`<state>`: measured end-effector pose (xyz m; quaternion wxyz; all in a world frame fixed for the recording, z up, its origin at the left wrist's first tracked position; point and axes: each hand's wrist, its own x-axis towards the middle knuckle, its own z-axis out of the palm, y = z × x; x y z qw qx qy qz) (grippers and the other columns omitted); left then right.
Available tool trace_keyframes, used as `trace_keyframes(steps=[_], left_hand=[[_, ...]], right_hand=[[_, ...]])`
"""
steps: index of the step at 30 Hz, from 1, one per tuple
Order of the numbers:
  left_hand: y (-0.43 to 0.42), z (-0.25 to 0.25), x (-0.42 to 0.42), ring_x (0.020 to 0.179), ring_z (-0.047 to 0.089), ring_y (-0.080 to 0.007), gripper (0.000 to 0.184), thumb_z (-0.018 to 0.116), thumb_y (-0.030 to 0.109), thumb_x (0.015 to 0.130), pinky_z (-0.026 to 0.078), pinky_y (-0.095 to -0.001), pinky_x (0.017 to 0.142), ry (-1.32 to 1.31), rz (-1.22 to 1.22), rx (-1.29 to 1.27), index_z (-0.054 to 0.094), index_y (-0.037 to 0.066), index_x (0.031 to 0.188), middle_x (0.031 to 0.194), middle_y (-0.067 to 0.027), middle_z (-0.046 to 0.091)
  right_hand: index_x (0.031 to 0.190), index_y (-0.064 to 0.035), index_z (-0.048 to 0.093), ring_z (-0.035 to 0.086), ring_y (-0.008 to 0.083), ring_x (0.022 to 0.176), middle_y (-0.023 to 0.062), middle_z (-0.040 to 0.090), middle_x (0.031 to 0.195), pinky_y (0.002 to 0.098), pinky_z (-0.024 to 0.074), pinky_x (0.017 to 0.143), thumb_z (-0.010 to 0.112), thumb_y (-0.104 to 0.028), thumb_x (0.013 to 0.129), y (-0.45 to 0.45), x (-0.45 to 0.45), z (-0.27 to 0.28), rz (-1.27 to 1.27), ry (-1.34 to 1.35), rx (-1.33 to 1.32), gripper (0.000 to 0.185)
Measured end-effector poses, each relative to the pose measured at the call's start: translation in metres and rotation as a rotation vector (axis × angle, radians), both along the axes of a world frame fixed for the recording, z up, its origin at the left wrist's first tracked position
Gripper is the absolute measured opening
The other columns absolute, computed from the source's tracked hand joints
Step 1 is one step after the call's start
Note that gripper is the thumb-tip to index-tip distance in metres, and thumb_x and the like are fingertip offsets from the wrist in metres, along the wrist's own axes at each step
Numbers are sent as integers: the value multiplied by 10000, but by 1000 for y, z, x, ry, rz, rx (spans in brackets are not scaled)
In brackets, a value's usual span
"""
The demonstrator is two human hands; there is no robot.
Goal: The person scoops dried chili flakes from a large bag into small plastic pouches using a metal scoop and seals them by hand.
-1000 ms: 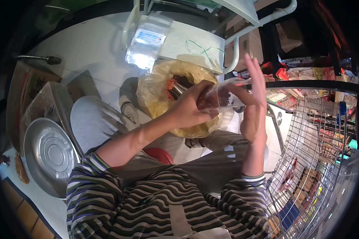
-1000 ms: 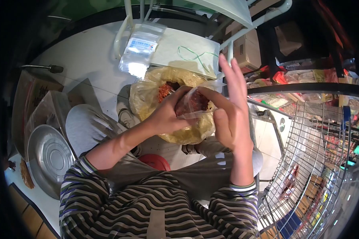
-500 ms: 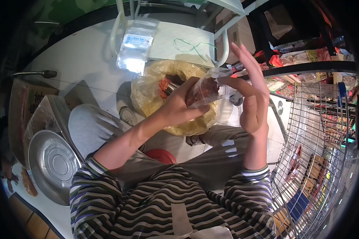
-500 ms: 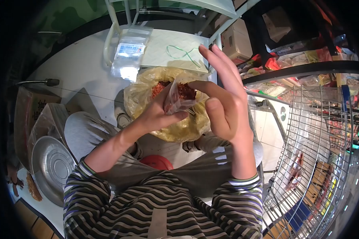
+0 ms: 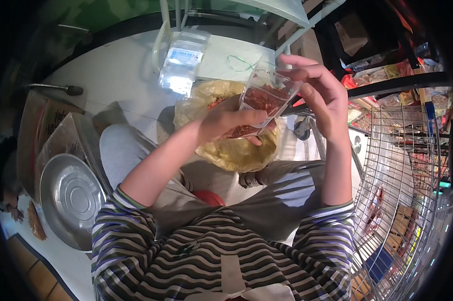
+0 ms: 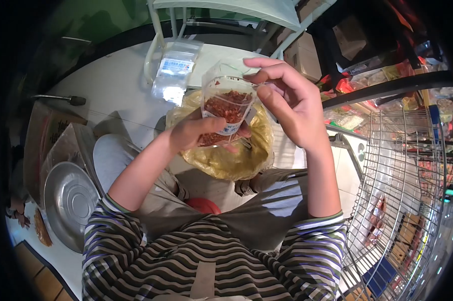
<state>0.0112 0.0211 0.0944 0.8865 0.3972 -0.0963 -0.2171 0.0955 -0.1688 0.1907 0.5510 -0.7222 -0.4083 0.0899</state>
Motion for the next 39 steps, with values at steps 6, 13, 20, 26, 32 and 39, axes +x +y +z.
trace_keyframes(steps=[6, 13, 20, 26, 32, 39], left_hand=[[10, -3, 2, 1072, 612, -207, 728, 728, 469, 817, 568, -370, 827, 0, -103, -69, 485, -9, 1310, 1133, -134, 618], [2, 33, -1, 1010, 611, -167, 674, 769, 391, 816, 515, -299, 867, -342, 531, 268, 494, 19, 1306, 1104, -93, 637], [-3, 28, 3, 980, 613, -151, 583, 780, 310, 821, 479, -285, 871, -388, 611, 262, 530, -4, 1244, 1065, -108, 651], [-2, 20, 1, 1010, 605, -156, 578, 798, 271, 792, 463, -299, 917, -484, 669, 471, 536, 22, 1242, 1087, -90, 643], [10, 15, 4, 991, 613, -161, 683, 850, 307, 713, 470, -300, 904, -367, 643, 501, 523, 33, 1246, 1060, -99, 649], [36, 5, 11, 1054, 594, -185, 583, 795, 145, 777, 485, -336, 922, -201, 723, 334, 515, 63, 1282, 1132, -97, 625]], right_hand=[[896, 8, 554, 578, 118, 976, 171, 597, 1218, 262, 481, 856, 572, -8, 930, 13, -2, 10, 134, 69, 84, 42], [881, 9, 572, 572, 90, 871, 126, 627, 1158, 220, 471, 758, 617, -52, 921, 23, -14, 13, -33, -235, 41, 85], [888, 8, 577, 557, 65, 781, 112, 635, 1146, 203, 472, 659, 630, -68, 923, 26, -22, 7, -137, -164, 99, 99], [881, -1, 593, 578, 76, 822, 106, 625, 1169, 202, 471, 675, 637, -71, 920, 27, -17, -3, -163, -139, 90, 91], [1043, -2, 552, 610, 135, 991, 125, 603, 1206, 235, 499, 731, 576, -65, 954, 42, -21, -8, -148, 68, 274, 112], [811, -7, 623, 582, 46, 651, 4, 633, 732, 202, 462, 571, 697, -76, 862, 30, -12, -33, -96, 19, -313, 113]])
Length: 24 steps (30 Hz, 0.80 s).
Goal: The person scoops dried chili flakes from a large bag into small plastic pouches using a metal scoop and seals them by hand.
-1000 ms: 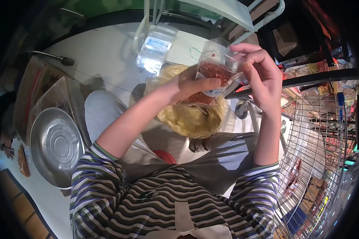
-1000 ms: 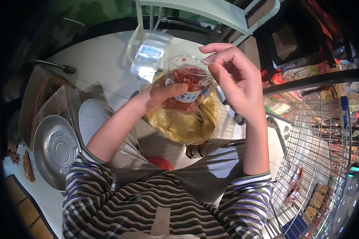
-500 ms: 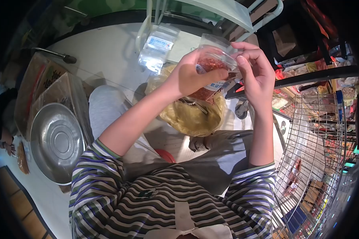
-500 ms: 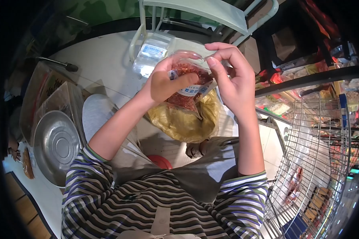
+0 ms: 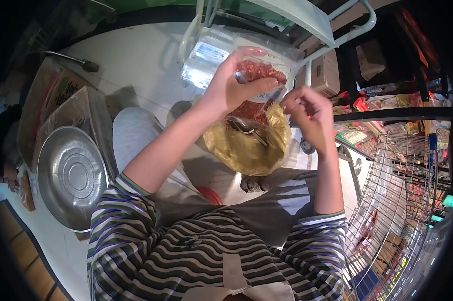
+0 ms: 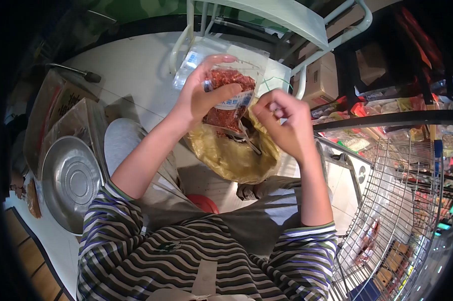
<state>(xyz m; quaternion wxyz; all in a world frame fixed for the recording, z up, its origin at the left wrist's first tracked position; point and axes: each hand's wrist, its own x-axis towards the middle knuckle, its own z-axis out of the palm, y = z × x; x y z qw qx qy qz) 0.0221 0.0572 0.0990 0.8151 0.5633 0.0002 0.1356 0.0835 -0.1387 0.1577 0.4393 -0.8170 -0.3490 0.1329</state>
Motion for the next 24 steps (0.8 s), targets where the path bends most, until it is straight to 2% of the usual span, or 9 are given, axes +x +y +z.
trace_keyframes(steps=[1, 4, 7, 9, 12, 14, 19, 22, 24], left_hand=[[3, -1, 1, 1056, 594, -182, 580, 794, 140, 784, 486, -334, 922, 3, 25, -15, 512, 62, 1285, 1130, -99, 625], [8, -1, 3, 1047, 599, -173, 592, 796, 140, 792, 489, -330, 917, -15, 32, -22, 497, 60, 1298, 1120, -97, 630], [11, -1, 5, 1042, 603, -171, 602, 796, 150, 793, 489, -328, 919, -42, 47, 23, 490, 59, 1304, 1116, -92, 633], [14, 0, 7, 1041, 604, -170, 606, 795, 157, 796, 488, -327, 920, -54, 61, 57, 487, 59, 1308, 1114, -90, 635], [18, 6, 7, 1030, 605, -170, 667, 849, 255, 734, 495, -325, 911, -32, 67, -19, 510, 72, 1278, 1113, -104, 627], [22, 10, 6, 1051, 599, -168, 624, 791, 179, 799, 483, -321, 930, -43, 42, 37, 481, 65, 1328, 1125, -85, 626], [25, 10, 5, 1055, 597, -164, 634, 797, 179, 789, 481, -317, 932, -84, 39, 178, 484, 77, 1331, 1139, -78, 611], [25, 9, 5, 1052, 598, -164, 636, 800, 177, 785, 480, -313, 932, -94, 57, 264, 486, 84, 1330, 1139, -79, 610], [23, 9, 5, 1049, 601, -164, 636, 802, 178, 784, 480, -312, 932, -103, 60, 302, 487, 87, 1329, 1136, -82, 613]], right_hand=[[812, 0, 641, 599, 56, 639, 28, 652, 717, 225, 469, 552, 708, -67, 840, 7, -8, 0, 56, -31, 57, 99], [850, 1, 654, 613, 96, 606, 70, 669, 744, 243, 474, 541, 705, -93, 842, 14, -14, -8, 140, -155, -32, 108], [856, 11, 648, 618, 154, 603, 99, 643, 725, 271, 477, 548, 661, -102, 872, 18, -15, -15, 122, -127, -64, 116], [858, 13, 641, 615, 194, 615, 115, 625, 717, 297, 476, 570, 600, -84, 904, 18, -12, -19, 120, -221, -47, 115], [863, 17, 620, 614, 228, 626, 132, 615, 712, 314, 472, 593, 558, -60, 926, 18, -12, -24, 87, -123, -7, 117], [864, 20, 605, 616, 230, 621, 136, 615, 709, 312, 472, 598, 553, -59, 934, 16, -11, -26, 77, -80, -11, 118], [863, 28, 570, 620, 224, 609, 136, 609, 691, 307, 471, 597, 541, -55, 951, 14, -14, -29, 76, -22, 4, 124], [839, 31, 563, 628, 199, 611, 122, 615, 679, 300, 478, 603, 529, -46, 955, 12, -14, -30, 85, -98, -28, 143], [934, 30, 577, 662, 181, 716, 112, 661, 790, 288, 507, 662, 578, -68, 938, 11, -15, -29, 75, 9, 20, 98]])
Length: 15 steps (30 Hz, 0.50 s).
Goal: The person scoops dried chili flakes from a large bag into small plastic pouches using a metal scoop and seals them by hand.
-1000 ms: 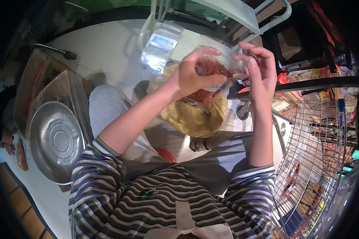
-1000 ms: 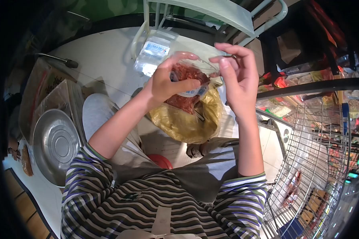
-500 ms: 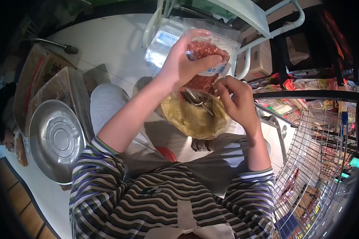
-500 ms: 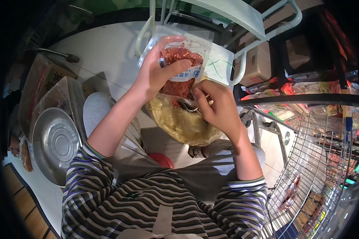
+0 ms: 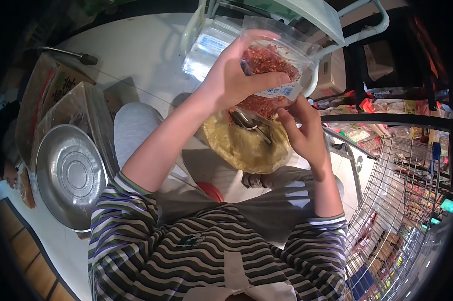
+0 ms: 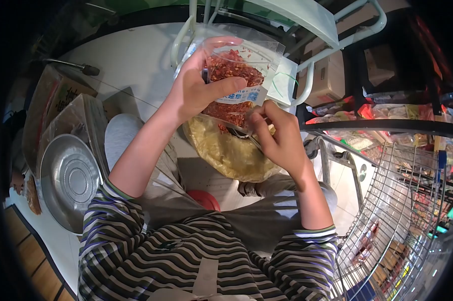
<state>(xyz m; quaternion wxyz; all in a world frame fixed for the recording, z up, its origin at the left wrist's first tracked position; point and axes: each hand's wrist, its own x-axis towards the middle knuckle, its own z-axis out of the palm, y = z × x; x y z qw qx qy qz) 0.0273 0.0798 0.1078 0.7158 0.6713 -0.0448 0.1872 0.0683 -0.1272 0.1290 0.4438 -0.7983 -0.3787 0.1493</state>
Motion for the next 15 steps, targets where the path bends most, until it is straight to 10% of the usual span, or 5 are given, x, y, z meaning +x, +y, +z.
trace_keyframes(steps=[4, 15], left_hand=[[-9, -1, 0, 1043, 610, -165, 647, 815, 159, 769, 483, -312, 929, 8, -49, -111, 485, 78, 1321, 1117, -93, 628], [-17, -4, 0, 1030, 629, -158, 649, 827, 122, 751, 488, -305, 922, -37, -113, -73, 487, 62, 1300, 1115, -97, 641]], right_hand=[[1227, 9, 523, 650, 157, 981, 99, 662, 1080, 299, 535, 811, 744, -88, 835, 10, -7, -18, -37, 278, 292, 461], [1088, 56, 626, 676, 127, 851, 83, 710, 946, 274, 549, 769, 767, -73, 816, 18, -16, -24, -131, 329, 214, 332]])
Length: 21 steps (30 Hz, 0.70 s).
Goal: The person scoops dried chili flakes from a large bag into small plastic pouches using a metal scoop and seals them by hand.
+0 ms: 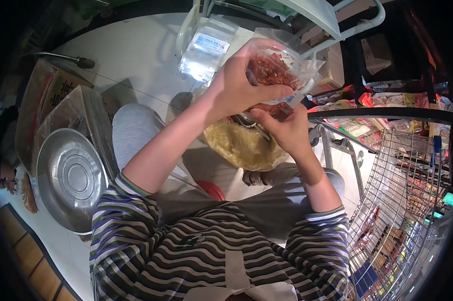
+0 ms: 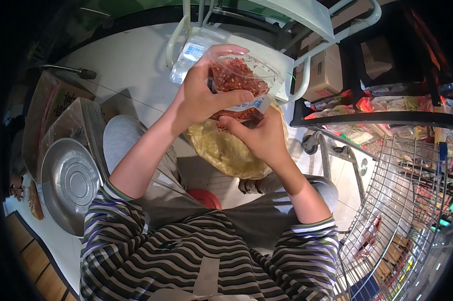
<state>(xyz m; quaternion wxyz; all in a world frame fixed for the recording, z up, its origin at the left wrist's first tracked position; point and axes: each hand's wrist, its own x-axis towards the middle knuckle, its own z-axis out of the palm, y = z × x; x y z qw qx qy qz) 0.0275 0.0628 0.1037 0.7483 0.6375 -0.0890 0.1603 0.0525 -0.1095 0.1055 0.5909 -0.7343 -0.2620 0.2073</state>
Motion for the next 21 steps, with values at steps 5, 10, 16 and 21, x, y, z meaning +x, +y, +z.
trace_keyframes(steps=[5, 10, 16, 21], left_hand=[[-1, 2, -1, 1017, 634, -150, 659, 829, 111, 744, 495, -300, 911, -4, -6, -5, 477, 46, 1297, 1107, -93, 641], [-2, -1, -1, 1010, 632, -142, 658, 830, 98, 742, 494, -292, 909, -26, 18, 29, 470, 35, 1290, 1086, -86, 638], [-2, 1, -4, 983, 587, -144, 741, 878, 246, 678, 465, -287, 900, 29, -4, 25, 503, 38, 1282, 1041, -65, 610], [1, -7, -5, 1032, 595, -179, 819, 876, 234, 668, 475, -320, 916, -66, 9, 111, 434, 77, 1339, 1105, -99, 589]], right_hand=[[1100, 72, 613, 671, 149, 891, 112, 697, 1015, 279, 546, 795, 743, -42, 839, -1, 1, 3, 13, -8, -38, 313], [1088, 55, 628, 655, 126, 890, 80, 700, 984, 277, 525, 794, 765, -65, 826, 3, -5, -2, -3, 121, 77, 319], [1084, 45, 620, 641, 112, 854, 61, 679, 964, 262, 523, 758, 718, -18, 842, 1, -1, -16, -59, 59, 91, 269], [1096, 1, 595, 600, 100, 867, 46, 653, 1000, 262, 486, 776, 726, -65, 854, -12, 3, -25, -38, -39, -67, 283]])
